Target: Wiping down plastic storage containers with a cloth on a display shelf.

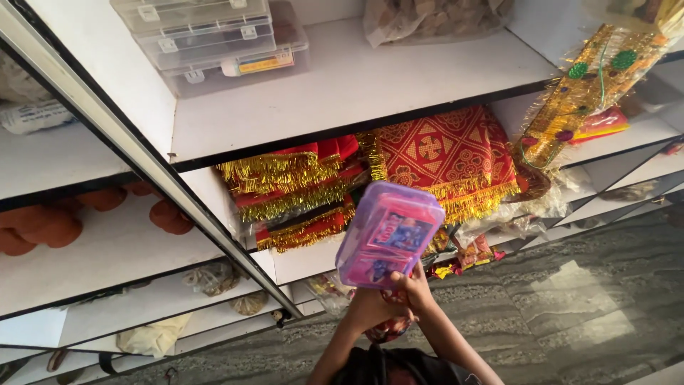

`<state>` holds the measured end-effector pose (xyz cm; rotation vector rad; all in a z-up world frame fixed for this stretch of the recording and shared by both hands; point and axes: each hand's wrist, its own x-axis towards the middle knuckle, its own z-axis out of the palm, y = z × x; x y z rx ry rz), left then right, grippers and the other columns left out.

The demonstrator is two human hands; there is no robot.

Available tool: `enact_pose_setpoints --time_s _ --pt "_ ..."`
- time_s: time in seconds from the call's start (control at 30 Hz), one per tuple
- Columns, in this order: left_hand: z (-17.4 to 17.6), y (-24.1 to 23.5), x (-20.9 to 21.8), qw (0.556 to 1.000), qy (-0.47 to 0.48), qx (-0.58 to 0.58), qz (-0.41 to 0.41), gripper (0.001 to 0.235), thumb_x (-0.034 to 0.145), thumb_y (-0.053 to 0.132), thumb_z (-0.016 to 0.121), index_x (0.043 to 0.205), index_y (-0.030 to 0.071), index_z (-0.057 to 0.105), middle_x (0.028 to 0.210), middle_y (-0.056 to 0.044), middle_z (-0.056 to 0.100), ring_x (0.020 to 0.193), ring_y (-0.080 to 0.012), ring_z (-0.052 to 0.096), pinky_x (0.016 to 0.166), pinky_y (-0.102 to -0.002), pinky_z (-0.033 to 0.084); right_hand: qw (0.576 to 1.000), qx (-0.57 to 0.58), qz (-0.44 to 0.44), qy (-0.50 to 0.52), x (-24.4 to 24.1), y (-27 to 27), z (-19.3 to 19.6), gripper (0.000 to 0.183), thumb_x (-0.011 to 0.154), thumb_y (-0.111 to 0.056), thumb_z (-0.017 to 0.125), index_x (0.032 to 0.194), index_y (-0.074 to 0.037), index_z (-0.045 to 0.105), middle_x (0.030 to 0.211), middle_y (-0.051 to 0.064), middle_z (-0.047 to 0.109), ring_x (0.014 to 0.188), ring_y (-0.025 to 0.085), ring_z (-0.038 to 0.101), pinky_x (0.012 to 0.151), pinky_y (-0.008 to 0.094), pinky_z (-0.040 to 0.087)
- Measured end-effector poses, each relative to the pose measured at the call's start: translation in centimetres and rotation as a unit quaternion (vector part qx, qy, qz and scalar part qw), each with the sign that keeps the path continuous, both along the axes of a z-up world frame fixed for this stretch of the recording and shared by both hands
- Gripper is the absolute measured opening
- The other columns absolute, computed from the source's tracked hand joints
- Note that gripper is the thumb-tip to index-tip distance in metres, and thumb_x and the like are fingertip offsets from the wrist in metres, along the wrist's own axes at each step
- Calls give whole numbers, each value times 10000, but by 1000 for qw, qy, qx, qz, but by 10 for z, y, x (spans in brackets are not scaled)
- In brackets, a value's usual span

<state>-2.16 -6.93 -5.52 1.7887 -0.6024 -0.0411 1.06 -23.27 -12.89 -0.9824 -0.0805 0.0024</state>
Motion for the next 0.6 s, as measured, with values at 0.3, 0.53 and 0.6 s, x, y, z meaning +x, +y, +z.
enact_pose_setpoints --time_s 0.3,0.53,0.6 --pt "-2 21 5 984 79 160 -19 475 756 363 883 1178 182 765 1110 2 805 1059 -198 767 942 -369 590 994 -64 -10 -83 -7 -11 9 825 695 -120 898 1406 58 518 1285 226 654 1195 338 652 1042 489 542" --pt "27 32 5 974 107 192 54 559 687 492 894 1109 153 750 1015 -31 800 954 -217 768 850 -375 600 994 -72 -79 -25 -25 -21 17 1016 589 -111 888 1456 -90 358 1289 118 598 1212 291 584 1000 470 523" --pt "12 36 15 952 127 277 4 583 753 583 844 1172 182 785 1031 -55 802 932 -238 792 889 -376 608 997 -25 -49 -55 -27 -27 13 955 643 -158 886 1459 25 426 1334 178 624 1255 344 599 1057 490 514"
